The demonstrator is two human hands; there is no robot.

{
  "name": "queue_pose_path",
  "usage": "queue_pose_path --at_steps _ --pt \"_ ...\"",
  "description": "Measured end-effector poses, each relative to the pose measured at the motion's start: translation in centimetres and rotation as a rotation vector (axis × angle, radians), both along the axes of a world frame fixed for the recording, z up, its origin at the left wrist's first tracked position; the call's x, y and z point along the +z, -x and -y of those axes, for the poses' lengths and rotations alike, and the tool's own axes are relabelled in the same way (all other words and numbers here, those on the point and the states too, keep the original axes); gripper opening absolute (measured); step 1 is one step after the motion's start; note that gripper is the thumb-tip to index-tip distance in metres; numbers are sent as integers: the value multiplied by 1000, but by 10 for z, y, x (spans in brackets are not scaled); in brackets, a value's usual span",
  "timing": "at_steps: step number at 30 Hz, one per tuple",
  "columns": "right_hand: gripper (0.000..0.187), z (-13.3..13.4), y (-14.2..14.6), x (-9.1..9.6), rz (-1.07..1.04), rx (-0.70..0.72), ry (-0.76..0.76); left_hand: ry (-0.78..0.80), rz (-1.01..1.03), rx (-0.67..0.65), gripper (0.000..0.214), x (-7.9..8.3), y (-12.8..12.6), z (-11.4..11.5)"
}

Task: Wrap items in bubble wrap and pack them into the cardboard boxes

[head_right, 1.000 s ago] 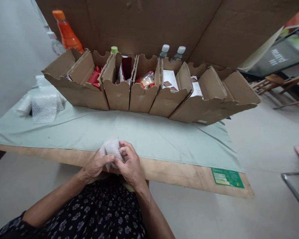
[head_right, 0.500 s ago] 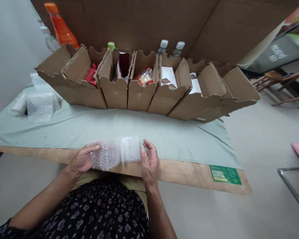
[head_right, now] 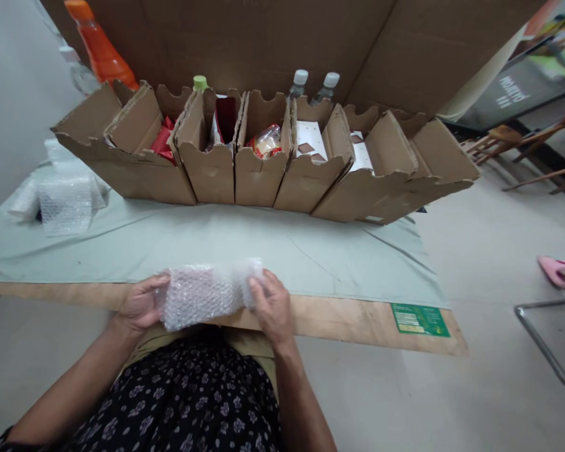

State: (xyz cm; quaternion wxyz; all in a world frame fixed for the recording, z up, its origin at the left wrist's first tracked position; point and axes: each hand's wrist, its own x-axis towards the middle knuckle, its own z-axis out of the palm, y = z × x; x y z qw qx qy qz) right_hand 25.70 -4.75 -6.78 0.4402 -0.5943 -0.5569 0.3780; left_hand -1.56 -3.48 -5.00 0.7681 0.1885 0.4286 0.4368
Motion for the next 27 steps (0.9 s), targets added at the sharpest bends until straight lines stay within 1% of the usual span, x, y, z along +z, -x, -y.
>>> queue_pose_path --at_steps 2,4,5,7,10,13,14,16,18,19,20,21,23,24,25,27 --pt "33 -3 -27 10 -141 -166 44 -70 -199 64 23 8 18 -9" --pt "35 -5 -52 19 -138 -292 16 -179 -459 118 28 17 37 -21" --pt "34 -6 -61 23 -97 -321 -9 -235 -583 123 30 20 45 -28" --pt "32 -8 -72 25 -1 -326 -35 -332 -798 88 31 25 53 -41" --pt "33 -16 -73 15 160 -323 -43 -408 -1085 -34 31 25 49 -59" --pt "37 -24 -76 -6 402 -356 -40 -424 -1327 -126 33 16 39 -72" --pt "40 -25 -79 -13 490 -377 -56 -433 -1404 -128 38 12 38 -73" --pt "49 -26 -89 -23 632 -421 -124 -503 -1579 -83 53 5 37 -71" --pt "53 -24 -94 -25 703 -437 -211 -664 -1763 -29 58 0 33 -61" --pt "52 -23 -91 -23 714 -420 -249 -771 -1818 -25 56 -2 28 -55" --pt "49 -23 -83 -20 713 -380 -282 -881 -1834 -53 52 -3 21 -48" --pt "47 -23 -71 -15 705 -317 -310 -990 -1824 -109 48 -4 11 -42" --pt "42 -27 -34 -6 692 -115 -340 -1153 -1782 -271 44 -8 -13 -30" --pt "42 -30 -13 -3 696 13 -339 -1185 -1774 -355 43 -11 -24 -26" --pt "42 -33 7 -2 713 146 -328 -1182 -1781 -430 44 -14 -33 -23" --pt "45 -39 36 -6 760 351 -299 -1118 -1821 -535 46 -23 -44 -21"
